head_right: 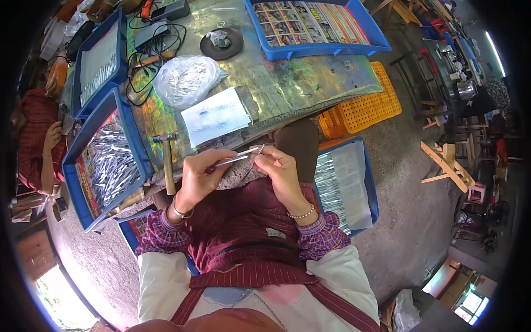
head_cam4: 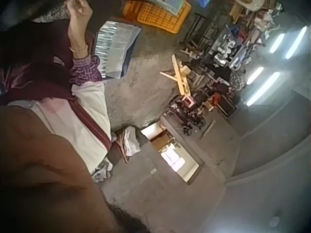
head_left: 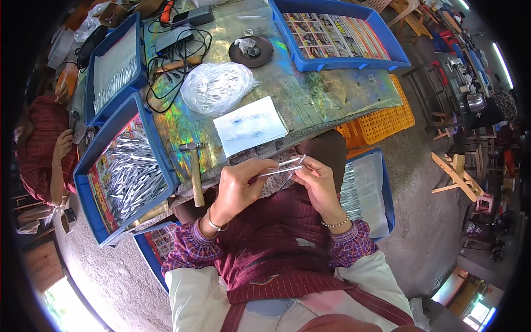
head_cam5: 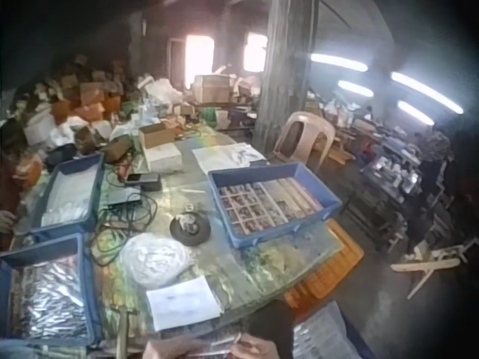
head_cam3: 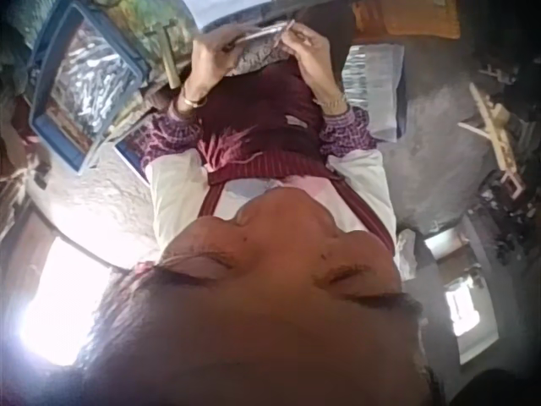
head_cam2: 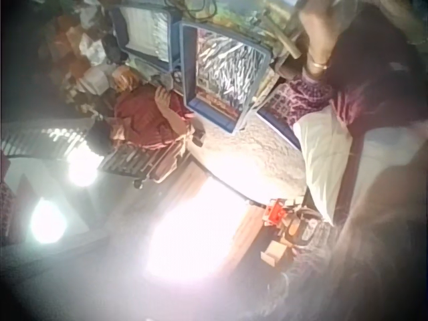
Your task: Assembling small metal components by attaching them to thin rods on a workbench.
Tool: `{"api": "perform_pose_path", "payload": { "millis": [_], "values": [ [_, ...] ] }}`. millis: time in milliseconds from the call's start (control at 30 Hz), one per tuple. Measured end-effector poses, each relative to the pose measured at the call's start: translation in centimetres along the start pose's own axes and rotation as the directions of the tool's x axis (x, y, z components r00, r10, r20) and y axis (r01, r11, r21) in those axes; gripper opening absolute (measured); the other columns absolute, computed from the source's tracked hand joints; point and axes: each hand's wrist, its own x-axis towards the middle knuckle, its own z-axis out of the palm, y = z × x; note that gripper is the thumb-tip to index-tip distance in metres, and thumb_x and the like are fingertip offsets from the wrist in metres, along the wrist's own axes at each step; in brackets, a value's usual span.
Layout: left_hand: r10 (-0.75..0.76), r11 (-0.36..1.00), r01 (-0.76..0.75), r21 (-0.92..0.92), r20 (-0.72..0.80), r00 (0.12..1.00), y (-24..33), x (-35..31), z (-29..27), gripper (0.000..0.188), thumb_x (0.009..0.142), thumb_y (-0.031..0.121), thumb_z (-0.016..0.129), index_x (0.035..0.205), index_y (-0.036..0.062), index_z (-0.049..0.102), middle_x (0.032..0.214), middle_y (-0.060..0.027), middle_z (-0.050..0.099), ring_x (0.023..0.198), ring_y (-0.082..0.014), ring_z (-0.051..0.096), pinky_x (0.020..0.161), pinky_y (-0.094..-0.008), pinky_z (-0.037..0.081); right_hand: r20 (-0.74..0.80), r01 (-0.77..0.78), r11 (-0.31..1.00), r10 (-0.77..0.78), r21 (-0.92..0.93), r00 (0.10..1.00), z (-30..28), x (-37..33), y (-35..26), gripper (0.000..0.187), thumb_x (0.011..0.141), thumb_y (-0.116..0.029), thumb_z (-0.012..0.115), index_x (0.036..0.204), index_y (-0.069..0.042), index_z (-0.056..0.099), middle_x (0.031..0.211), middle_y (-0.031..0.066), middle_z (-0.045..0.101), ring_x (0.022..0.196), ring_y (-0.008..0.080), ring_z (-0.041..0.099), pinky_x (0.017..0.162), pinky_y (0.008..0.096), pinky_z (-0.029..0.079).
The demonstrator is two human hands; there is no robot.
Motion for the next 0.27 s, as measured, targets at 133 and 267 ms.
{"api": "perform_pose_path", "payload": {
  "millis": [133, 267],
  "values": [
    [0.096, 0.994, -0.096, 0.047, 0.001, 0.995, -0.74, -0.31, 0.75, 0.028, 0.068, -0.006, 0.064, 0.093, 0.0049, 0.065, 0.075, -0.0096, 0.063, 0.054, -0.0157, 0.056, 0.049, -0.0243, 0.043, -0.007, 0.052, 0.999, -0.052, -0.004, 0.999, 0.45, -0.32, 0.01, 0.017, 0.085, -0.006, 0.058, 0.099, 0.004, 0.06, 0.103, 0.0081, 0.057, 0.085, 0.0106, 0.057, 0.073, 0.0224, 0.049],
    [0.083, 0.996, -0.084, 0.039, 0.042, 0.996, -0.65, -0.5, 0.88, 0.029, 0.066, -0.007, 0.063, 0.093, 0.0046, 0.064, 0.077, -0.0101, 0.063, 0.056, -0.0173, 0.057, 0.05, -0.0245, 0.044, 0.009, 0.118, 0.989, -0.118, -0.092, 0.993, 0.0, -0.45, 0.45, 0.017, 0.086, -0.007, 0.057, 0.1, 0.003, 0.06, 0.107, 0.01, 0.056, 0.086, 0.0116, 0.057, 0.075, 0.0239, 0.051]
  ]
}}
